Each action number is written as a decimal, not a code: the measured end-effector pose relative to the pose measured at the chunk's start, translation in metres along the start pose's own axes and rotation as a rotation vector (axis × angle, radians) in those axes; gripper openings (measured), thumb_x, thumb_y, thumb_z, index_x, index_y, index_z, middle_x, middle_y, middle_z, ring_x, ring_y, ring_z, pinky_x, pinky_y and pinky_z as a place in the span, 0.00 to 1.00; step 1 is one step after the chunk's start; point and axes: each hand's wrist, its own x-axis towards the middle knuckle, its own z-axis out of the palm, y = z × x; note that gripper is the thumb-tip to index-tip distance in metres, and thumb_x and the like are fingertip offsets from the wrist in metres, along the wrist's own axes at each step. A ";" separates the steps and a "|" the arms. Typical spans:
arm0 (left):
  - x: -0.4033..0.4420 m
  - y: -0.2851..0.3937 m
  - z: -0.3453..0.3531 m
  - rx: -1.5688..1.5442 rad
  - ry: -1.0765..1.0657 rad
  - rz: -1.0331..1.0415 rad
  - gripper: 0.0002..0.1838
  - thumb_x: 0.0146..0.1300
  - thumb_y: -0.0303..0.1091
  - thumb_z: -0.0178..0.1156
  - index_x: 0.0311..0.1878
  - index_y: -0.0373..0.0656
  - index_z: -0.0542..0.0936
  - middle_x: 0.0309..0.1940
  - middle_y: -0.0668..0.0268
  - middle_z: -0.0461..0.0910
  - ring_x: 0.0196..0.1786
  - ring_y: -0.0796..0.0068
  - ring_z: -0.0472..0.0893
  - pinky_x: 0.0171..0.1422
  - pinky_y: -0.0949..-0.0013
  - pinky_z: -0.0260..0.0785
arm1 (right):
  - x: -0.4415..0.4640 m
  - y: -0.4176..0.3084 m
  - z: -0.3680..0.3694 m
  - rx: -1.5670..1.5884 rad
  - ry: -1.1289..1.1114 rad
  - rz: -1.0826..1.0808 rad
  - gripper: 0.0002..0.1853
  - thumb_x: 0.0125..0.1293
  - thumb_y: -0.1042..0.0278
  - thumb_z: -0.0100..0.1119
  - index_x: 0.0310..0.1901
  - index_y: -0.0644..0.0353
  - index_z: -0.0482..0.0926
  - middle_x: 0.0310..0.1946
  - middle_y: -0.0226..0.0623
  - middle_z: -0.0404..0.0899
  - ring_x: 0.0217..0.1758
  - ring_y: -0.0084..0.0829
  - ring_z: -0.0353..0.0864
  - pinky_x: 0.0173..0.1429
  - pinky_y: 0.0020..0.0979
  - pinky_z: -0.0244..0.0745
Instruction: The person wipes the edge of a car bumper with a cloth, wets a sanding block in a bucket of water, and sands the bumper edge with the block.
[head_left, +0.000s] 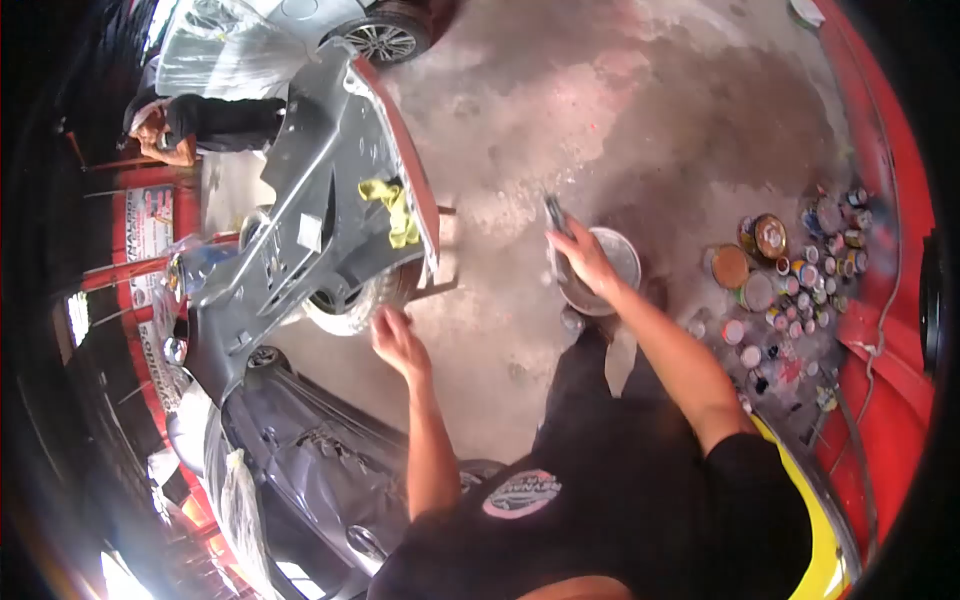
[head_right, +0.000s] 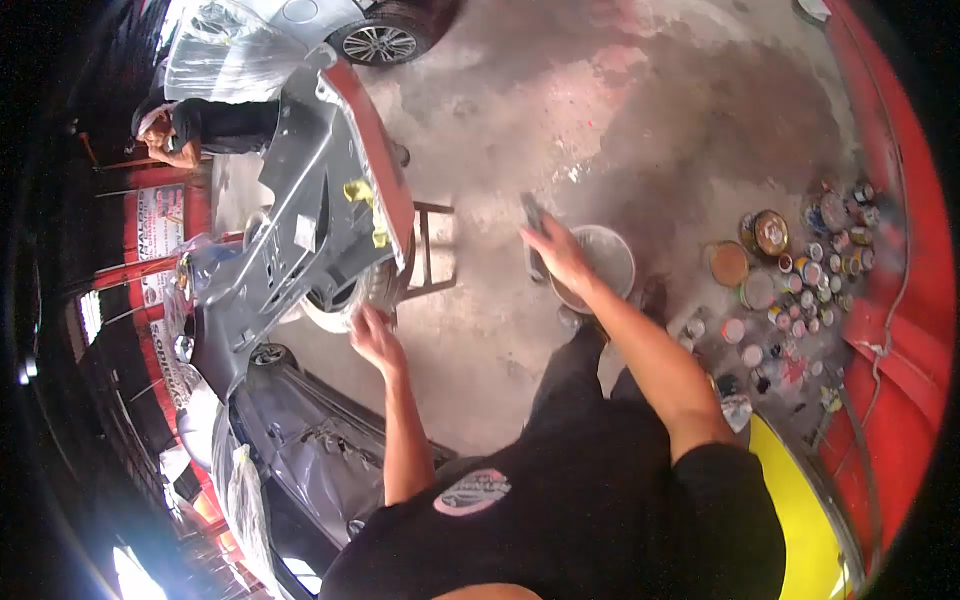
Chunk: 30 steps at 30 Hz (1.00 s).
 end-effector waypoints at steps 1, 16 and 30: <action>0.014 0.036 0.002 -0.052 0.029 0.020 0.15 0.81 0.38 0.57 0.48 0.33 0.84 0.27 0.70 0.77 0.35 0.79 0.75 0.41 0.73 0.70 | 0.007 -0.020 0.015 0.000 -0.022 -0.097 0.31 0.77 0.55 0.62 0.74 0.64 0.71 0.55 0.32 0.81 0.58 0.22 0.75 0.66 0.28 0.70; 0.128 0.091 0.103 -0.878 -0.622 -0.093 0.17 0.75 0.32 0.66 0.61 0.32 0.82 0.40 0.69 0.87 0.36 0.82 0.82 0.40 0.76 0.73 | 0.019 -0.095 0.159 0.213 -0.058 -0.346 0.25 0.81 0.57 0.58 0.72 0.63 0.75 0.56 0.29 0.83 0.57 0.18 0.77 0.62 0.27 0.75; 0.111 0.088 0.122 -0.978 -0.431 -0.147 0.14 0.75 0.22 0.59 0.60 0.32 0.82 0.50 0.58 0.87 0.51 0.70 0.87 0.60 0.67 0.80 | 0.118 -0.107 0.162 -0.156 0.120 -0.731 0.19 0.81 0.53 0.53 0.49 0.61 0.84 0.38 0.42 0.84 0.43 0.38 0.77 0.53 0.39 0.74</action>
